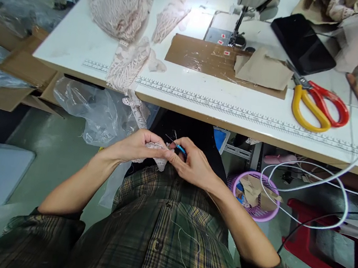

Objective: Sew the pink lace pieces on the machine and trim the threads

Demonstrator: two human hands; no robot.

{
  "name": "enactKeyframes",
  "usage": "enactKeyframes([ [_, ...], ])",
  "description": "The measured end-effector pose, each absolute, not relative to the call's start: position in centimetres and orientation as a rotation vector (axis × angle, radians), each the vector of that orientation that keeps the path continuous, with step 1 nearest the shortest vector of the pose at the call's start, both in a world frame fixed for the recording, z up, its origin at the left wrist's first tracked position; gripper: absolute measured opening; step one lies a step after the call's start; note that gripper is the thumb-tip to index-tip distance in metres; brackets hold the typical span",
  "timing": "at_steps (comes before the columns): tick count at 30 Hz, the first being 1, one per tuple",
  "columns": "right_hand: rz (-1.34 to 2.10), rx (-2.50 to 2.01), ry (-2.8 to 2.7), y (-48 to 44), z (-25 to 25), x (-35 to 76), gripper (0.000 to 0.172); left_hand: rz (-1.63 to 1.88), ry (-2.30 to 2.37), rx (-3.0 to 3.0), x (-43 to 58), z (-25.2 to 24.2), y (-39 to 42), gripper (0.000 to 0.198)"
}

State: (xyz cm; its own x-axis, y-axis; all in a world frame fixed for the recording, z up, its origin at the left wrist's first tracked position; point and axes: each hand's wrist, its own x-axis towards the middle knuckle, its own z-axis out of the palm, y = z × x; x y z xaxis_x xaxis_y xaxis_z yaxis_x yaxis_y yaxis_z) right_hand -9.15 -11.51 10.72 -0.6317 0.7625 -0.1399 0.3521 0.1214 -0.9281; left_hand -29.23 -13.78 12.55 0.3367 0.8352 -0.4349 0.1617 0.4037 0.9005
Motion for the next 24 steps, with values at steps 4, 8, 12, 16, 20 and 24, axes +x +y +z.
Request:
enactKeyframes([
  [4,1.676,-1.017,-1.864,-10.7,10.4,-9.0,0.042,0.643,1.156,1.047,-30.2,12.6,-13.9,0.033],
  [8,1.666,-1.009,-1.835,-10.4,10.5,-9.1,0.039,0.692,1.246,1.058,-31.6,13.0,-14.4,0.031],
  [12,1.700,-0.970,-1.802,-10.5,10.7,-9.5,0.037,0.766,1.310,1.056,-31.9,13.0,-15.2,0.033],
  [16,1.856,-1.023,-1.675,-10.8,10.9,-9.9,0.043,0.797,1.323,0.972,-31.7,12.9,-15.8,0.040],
  [20,1.868,-1.011,-1.623,-11.1,10.9,-10.3,0.044,0.806,1.268,0.942,-31.5,13.2,-16.1,0.049],
  [24,1.863,-0.975,-1.615,-11.2,11.1,-10.3,0.044,0.742,1.280,0.959,-31.2,13.4,-16.2,0.043],
])
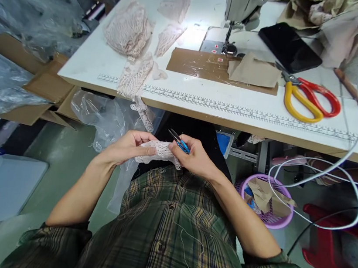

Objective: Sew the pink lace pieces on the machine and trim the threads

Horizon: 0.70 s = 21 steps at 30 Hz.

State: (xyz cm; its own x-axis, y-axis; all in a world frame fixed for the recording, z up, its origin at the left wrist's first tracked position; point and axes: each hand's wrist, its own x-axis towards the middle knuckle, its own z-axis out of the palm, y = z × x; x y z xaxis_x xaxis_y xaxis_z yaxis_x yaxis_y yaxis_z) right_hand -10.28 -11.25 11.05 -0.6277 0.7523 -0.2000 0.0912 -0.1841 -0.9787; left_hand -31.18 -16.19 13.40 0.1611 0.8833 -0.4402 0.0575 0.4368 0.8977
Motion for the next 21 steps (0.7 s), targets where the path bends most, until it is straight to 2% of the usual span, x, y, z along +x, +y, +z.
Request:
enactKeyframes([
  [4,1.913,-0.927,-1.662,-10.9,11.3,-9.2,0.041,0.795,1.341,0.897,-31.3,13.2,-16.1,0.034],
  [13,1.994,-1.040,-1.503,-10.1,10.7,-7.5,0.035,0.864,1.337,0.655,-32.1,11.9,-15.3,0.036],
  [21,1.959,-1.080,-1.450,-9.2,10.1,-7.4,0.038,0.853,1.356,0.631,-32.6,10.8,-14.9,0.042],
])
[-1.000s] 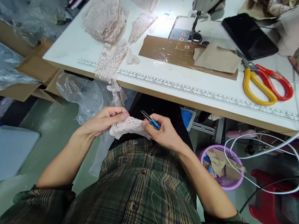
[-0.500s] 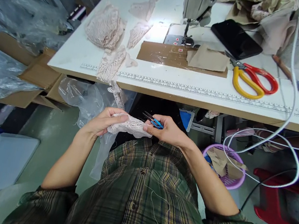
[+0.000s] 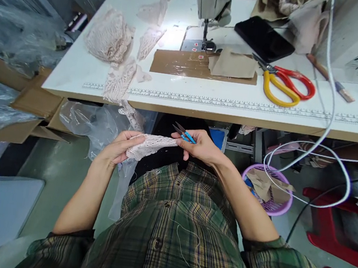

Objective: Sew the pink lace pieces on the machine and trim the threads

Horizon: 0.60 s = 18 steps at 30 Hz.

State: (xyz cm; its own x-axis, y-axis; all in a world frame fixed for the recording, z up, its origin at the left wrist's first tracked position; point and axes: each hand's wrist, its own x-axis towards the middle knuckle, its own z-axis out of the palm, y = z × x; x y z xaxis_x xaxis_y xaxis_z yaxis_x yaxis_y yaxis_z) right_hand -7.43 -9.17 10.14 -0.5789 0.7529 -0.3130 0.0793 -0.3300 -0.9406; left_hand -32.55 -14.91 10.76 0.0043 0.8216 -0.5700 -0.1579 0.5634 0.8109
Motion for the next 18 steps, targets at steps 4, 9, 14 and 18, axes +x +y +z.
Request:
enactKeyframes([
  [4,1.966,-1.125,-1.437,-9.2,10.3,-7.5,0.044,0.836,1.362,0.631,-32.8,10.4,-14.7,0.039],
  [9,1.973,-1.150,-1.433,-9.2,10.3,-7.5,0.043,0.836,1.369,0.645,-32.7,10.0,-14.5,0.036],
  [14,1.909,-1.131,-1.531,-9.3,9.6,-7.5,0.034,0.828,1.390,0.807,-32.2,10.6,-14.8,0.035],
  [18,1.820,-1.080,-1.714,-10.5,9.4,-8.4,0.039,0.689,1.354,1.028,-31.4,11.9,-15.4,0.035],
])
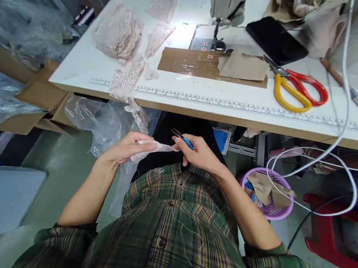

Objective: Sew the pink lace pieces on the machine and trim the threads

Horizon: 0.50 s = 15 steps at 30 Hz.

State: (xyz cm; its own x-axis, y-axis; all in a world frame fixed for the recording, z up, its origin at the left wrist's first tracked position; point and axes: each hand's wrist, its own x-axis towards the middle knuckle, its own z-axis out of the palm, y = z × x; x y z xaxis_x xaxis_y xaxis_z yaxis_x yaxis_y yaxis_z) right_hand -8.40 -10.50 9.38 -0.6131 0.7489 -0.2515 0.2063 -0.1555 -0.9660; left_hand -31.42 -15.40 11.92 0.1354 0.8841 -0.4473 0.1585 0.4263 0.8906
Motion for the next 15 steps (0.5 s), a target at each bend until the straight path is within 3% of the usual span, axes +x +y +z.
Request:
enactKeyframes([
  [4,1.724,-1.010,-1.860,-12.0,9.6,-9.5,0.062,0.641,1.314,1.138,-31.0,12.9,-15.7,0.034],
  [9,1.420,-0.940,-2.087,-12.5,9.8,-10.1,0.052,0.660,1.270,1.137,-31.2,12.7,-15.7,0.028],
  [15,1.338,-0.978,-2.170,-12.4,9.9,-10.3,0.042,0.668,1.242,1.081,-31.3,12.5,-15.5,0.028],
])
